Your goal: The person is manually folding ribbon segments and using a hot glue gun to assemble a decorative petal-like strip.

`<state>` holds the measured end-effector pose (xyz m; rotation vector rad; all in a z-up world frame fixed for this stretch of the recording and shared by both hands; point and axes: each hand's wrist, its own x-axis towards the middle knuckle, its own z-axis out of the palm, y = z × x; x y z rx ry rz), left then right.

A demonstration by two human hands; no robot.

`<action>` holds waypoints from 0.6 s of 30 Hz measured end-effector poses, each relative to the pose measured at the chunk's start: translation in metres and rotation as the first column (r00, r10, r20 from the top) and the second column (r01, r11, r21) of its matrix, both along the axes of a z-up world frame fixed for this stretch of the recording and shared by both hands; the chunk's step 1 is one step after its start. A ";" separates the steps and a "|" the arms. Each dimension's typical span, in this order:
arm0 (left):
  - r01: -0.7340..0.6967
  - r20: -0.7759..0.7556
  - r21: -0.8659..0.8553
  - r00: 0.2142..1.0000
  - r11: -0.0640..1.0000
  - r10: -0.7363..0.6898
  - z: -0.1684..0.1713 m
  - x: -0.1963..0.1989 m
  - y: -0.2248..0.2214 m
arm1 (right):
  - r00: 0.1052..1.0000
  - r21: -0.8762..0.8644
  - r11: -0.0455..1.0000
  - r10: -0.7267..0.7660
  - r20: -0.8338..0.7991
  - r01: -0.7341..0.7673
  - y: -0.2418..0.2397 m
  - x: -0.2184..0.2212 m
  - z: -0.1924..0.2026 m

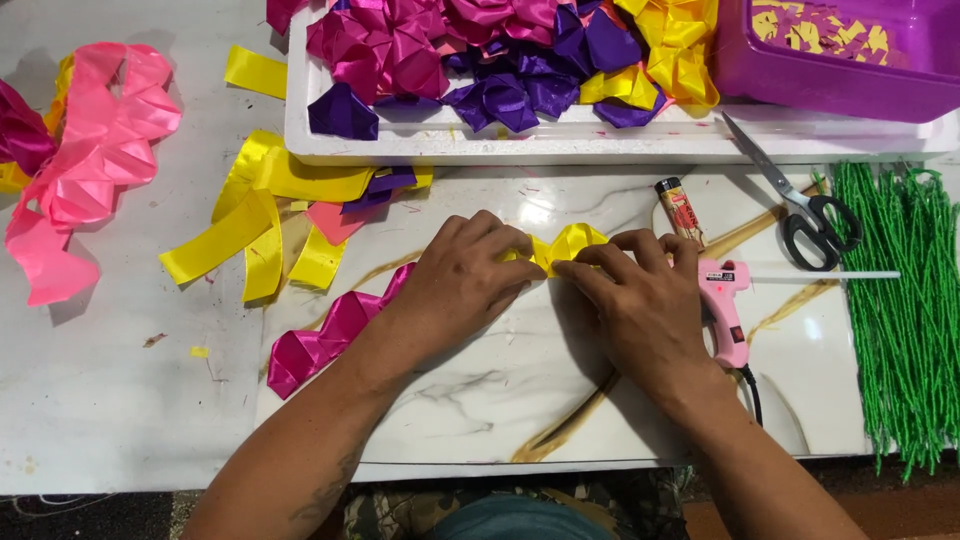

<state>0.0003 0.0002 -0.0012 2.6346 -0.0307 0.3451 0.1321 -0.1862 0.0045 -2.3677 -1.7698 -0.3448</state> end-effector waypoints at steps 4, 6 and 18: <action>-0.008 -0.002 0.002 1.000 1.000 0.008 0.002 -0.002 0.000 | 1.000 -0.008 1.000 -0.003 -0.006 0.003 0.000 -0.001 -0.001; -0.003 -0.002 -0.001 1.000 1.000 0.003 0.002 -0.001 0.000 | 1.000 -0.014 1.000 -0.007 -0.006 0.007 0.000 -0.002 0.000; -0.006 -0.001 -0.004 1.000 1.000 0.006 0.000 -0.001 0.000 | 0.999 -0.104 0.994 -0.028 -0.028 0.025 0.000 -0.002 -0.002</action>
